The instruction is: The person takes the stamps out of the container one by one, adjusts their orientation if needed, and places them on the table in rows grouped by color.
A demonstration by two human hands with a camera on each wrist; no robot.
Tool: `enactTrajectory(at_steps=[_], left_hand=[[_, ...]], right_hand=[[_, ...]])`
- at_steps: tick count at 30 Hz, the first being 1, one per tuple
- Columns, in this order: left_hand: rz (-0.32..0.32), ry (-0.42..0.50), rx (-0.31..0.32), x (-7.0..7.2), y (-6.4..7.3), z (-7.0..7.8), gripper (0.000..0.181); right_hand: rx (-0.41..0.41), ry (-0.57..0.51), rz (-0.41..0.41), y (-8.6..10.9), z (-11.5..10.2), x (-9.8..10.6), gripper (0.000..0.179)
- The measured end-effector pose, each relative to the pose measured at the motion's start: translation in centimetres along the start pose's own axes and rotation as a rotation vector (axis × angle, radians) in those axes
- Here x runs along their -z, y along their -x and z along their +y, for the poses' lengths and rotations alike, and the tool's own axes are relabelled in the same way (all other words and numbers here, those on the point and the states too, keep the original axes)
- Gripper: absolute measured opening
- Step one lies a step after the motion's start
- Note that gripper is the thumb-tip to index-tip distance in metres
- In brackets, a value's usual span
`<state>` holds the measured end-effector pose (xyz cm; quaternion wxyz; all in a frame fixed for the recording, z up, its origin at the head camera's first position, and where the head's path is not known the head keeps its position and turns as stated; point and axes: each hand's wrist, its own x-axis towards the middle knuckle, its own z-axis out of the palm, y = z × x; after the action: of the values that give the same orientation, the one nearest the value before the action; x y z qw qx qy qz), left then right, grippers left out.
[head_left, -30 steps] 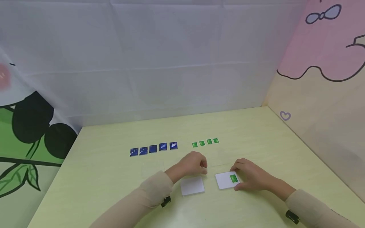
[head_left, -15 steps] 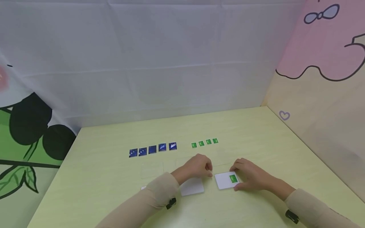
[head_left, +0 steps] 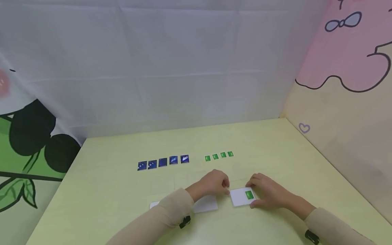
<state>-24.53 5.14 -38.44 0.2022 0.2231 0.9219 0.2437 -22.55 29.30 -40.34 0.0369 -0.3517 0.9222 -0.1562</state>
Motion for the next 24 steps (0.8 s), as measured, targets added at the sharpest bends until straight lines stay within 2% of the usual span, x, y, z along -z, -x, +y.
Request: enactTrajectory(at_steps=[8, 17, 24], left_hand=[[-0.021, 0.000, 0.000, 0.3, -0.2, 0.6, 0.016], [-0.031, 0.017, -0.019, -0.3, -0.6, 0.9, 0.013], [-0.035, -0.007, -0.042, -0.8, -1.2, 1.3, 0.013]], right_hand=[[-0.003, -0.018, -0.013, -0.2, 0.0, 0.2, 0.052], [0.000, -0.032, -0.022, -0.2, 0.1, 0.4, 0.052], [-0.002, -0.036, -0.027, -0.2, 0.1, 0.4, 0.053]])
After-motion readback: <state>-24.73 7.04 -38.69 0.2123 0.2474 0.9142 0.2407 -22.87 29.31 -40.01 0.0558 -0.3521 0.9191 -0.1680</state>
